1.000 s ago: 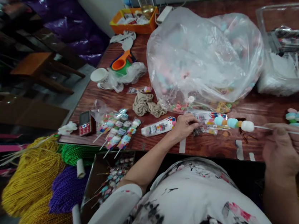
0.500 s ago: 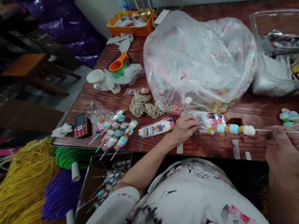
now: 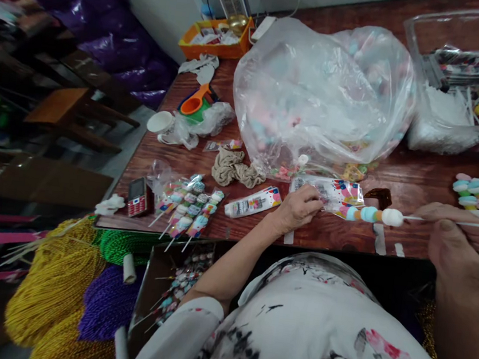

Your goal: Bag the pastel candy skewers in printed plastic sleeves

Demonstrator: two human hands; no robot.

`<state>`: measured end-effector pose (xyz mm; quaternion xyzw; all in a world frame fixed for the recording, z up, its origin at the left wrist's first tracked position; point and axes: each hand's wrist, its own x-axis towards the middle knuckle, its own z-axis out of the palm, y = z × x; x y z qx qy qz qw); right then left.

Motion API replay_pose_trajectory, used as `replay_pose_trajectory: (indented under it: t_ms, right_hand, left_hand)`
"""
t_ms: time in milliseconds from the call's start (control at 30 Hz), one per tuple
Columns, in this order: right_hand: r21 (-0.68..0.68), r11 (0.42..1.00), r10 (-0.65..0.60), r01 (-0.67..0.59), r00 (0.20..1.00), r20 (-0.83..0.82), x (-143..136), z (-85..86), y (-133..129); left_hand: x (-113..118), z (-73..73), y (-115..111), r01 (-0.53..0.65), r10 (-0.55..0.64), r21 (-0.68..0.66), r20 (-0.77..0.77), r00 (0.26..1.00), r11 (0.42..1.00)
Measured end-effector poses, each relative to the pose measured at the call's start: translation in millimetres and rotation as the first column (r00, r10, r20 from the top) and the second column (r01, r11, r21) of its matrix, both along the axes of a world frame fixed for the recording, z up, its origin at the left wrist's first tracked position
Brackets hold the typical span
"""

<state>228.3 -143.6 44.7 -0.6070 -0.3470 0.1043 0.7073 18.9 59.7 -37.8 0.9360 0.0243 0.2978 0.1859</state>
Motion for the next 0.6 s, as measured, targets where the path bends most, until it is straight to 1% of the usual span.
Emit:
replay_pose_trajectory:
  t_ms: [67,133,200,233,367,433,467,533,600]
  right_hand:
    - [0.026,0.999,0.032,-0.033,0.997,0.063,1.7,-2.5,1.2]
    - [0.005,0.995,0.095,-0.095,0.993,0.075,3.5,-7.7,1.5]
    - [0.004,0.985,0.171,-0.171,0.985,0.025,4.8,-14.5,1.7]
    - [0.023,0.982,0.189,-0.188,0.982,-0.005,5.0,-17.9,2.1]
    - [0.078,0.974,0.217,-0.212,0.974,-0.066,3.2,-26.2,6.7]
    - [0.111,0.967,0.238,-0.228,0.968,-0.084,1.7,-25.2,10.3]
    - [0.132,0.964,0.244,-0.233,0.966,-0.080,1.2,-23.6,12.0]
    - [0.162,0.957,0.251,-0.241,0.967,-0.045,0.8,-18.8,15.1]
    - [0.145,0.954,0.265,-0.263,0.964,0.005,0.7,-13.7,17.1]
  left_hand:
    - [-0.2,2.2,-1.0,0.028,-0.028,0.001,0.002,1.000,1.000]
    - [-0.1,3.7,-2.6,0.048,-0.048,-0.038,0.012,0.999,0.998]
    - [-0.4,4.8,-5.4,0.047,-0.045,-0.112,0.024,0.999,0.993]
    - [-0.7,5.6,-7.3,0.043,-0.040,-0.153,0.027,0.999,0.987]
    - [-2.5,13.2,-16.4,0.016,-0.021,-0.283,-0.014,1.000,0.959]
    - [-2.5,19.6,-20.1,0.002,-0.027,-0.354,-0.067,0.997,0.935]
    - [-1.9,23.0,-21.7,0.007,-0.050,-0.392,-0.100,0.994,0.920]
    - [0.5,29.2,-24.5,0.020,-0.111,-0.464,-0.169,0.979,0.886]
    - [4.2,33.8,-27.6,-0.003,-0.149,-0.515,-0.254,0.956,0.857]
